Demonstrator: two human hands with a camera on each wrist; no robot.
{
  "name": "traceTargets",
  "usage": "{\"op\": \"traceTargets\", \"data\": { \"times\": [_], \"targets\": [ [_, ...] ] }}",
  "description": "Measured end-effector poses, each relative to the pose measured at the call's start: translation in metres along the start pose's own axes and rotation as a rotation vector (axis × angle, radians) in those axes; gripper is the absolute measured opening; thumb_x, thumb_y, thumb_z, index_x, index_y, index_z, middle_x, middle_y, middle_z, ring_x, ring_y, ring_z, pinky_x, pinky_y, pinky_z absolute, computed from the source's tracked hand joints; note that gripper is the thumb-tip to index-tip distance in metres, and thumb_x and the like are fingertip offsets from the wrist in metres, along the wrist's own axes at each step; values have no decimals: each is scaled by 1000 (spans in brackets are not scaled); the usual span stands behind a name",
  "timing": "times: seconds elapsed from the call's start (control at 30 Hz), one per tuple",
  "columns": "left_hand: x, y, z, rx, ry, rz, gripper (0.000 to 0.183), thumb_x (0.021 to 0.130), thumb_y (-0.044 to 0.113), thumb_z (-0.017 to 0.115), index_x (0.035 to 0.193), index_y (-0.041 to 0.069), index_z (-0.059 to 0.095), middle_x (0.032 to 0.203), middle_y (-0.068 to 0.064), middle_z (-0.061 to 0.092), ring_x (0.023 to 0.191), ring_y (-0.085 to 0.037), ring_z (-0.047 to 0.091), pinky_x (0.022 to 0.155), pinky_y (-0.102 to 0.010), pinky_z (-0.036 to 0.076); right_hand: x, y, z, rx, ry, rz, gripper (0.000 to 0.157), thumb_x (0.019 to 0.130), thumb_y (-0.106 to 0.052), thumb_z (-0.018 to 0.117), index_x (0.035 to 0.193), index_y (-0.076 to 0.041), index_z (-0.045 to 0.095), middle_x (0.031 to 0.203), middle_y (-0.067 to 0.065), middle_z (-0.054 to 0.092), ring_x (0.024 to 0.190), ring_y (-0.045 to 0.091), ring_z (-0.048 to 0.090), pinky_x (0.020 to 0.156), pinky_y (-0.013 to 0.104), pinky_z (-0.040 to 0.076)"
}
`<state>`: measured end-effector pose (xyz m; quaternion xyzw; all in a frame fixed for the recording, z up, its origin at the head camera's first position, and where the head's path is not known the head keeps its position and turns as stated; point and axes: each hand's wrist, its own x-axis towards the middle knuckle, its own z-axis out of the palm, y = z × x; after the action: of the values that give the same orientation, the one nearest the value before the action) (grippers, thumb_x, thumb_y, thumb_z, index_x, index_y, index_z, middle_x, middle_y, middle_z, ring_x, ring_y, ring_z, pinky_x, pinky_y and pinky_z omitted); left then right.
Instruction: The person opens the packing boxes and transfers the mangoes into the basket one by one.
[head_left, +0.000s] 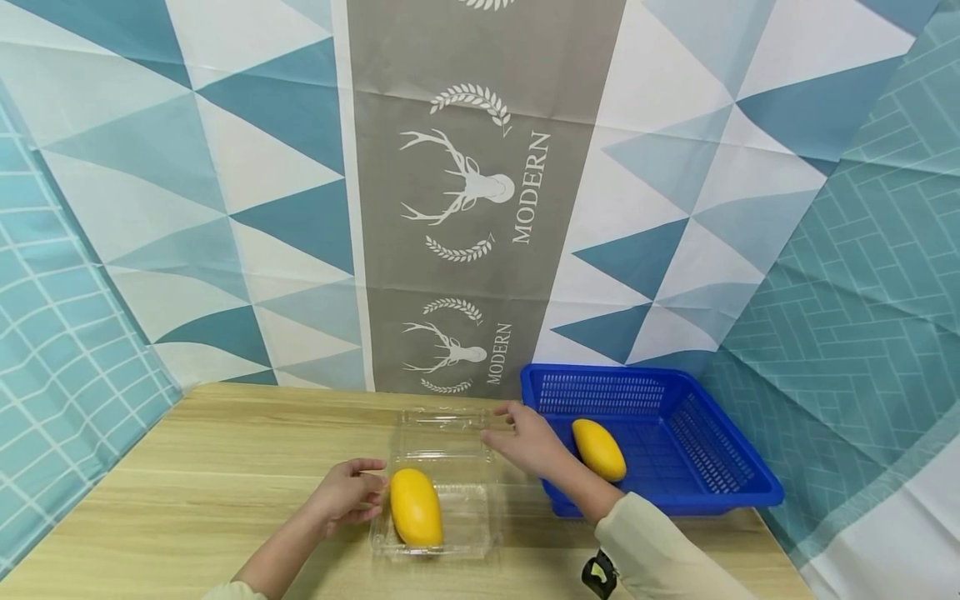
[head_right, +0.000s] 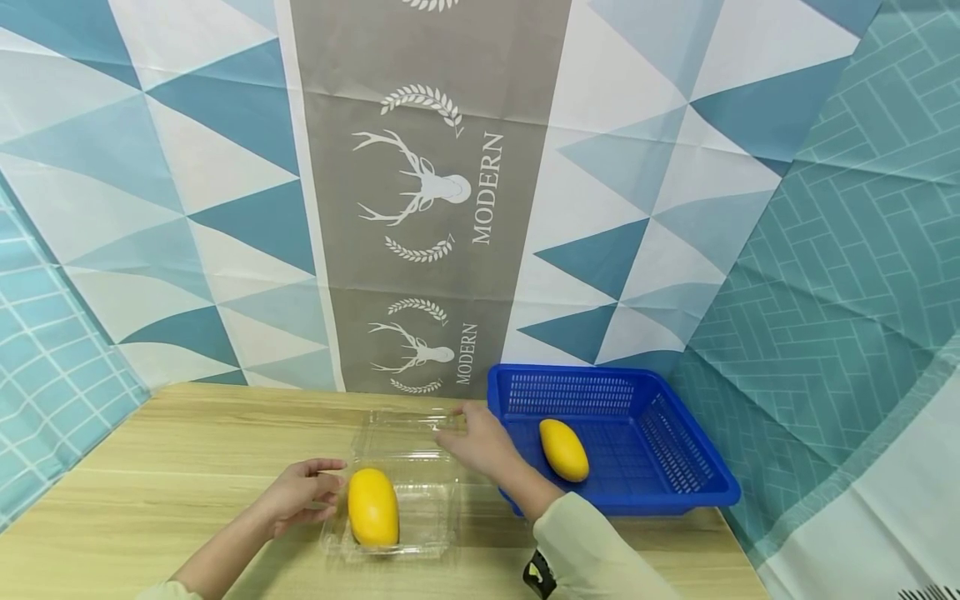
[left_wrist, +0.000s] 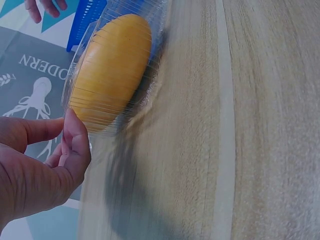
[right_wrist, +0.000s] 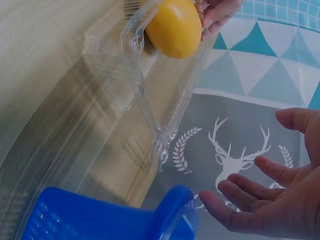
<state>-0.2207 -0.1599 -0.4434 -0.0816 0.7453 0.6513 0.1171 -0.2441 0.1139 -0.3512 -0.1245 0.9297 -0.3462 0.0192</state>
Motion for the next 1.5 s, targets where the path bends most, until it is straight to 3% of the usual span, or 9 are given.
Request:
{"op": "traceTargets", "data": {
  "times": [0.27,0.63,1.5],
  "targets": [
    [-3,2,-1,-1,-27,5,45,89,6,56,130,-7,43,90,-11,57,70,-16,55,63,-28,57,-3,-3,5,11,-7,-63,47,86,-35,63,122,-6,56,123,17,58,113,34,53,90,50,49],
    [-2,0,0,-11,-9,18,43,89,5,56,128,-8,44,90,-12,58,70,-17,55,63,-29,57,-6,-7,14,23,-20,-68,50,85,-34,64,122,-2,55,122,19,57,111,35,54,86,49,50],
    [-3,0,0,-15,-8,11,42,90,5,56,128,-8,44,92,-12,58,70,-18,55,62,-29,57,-6,-13,34,17,-50,-74,45,82,-34,67,117,-7,58,114,18,60,104,32,56,84,48,50]
  ]
}}
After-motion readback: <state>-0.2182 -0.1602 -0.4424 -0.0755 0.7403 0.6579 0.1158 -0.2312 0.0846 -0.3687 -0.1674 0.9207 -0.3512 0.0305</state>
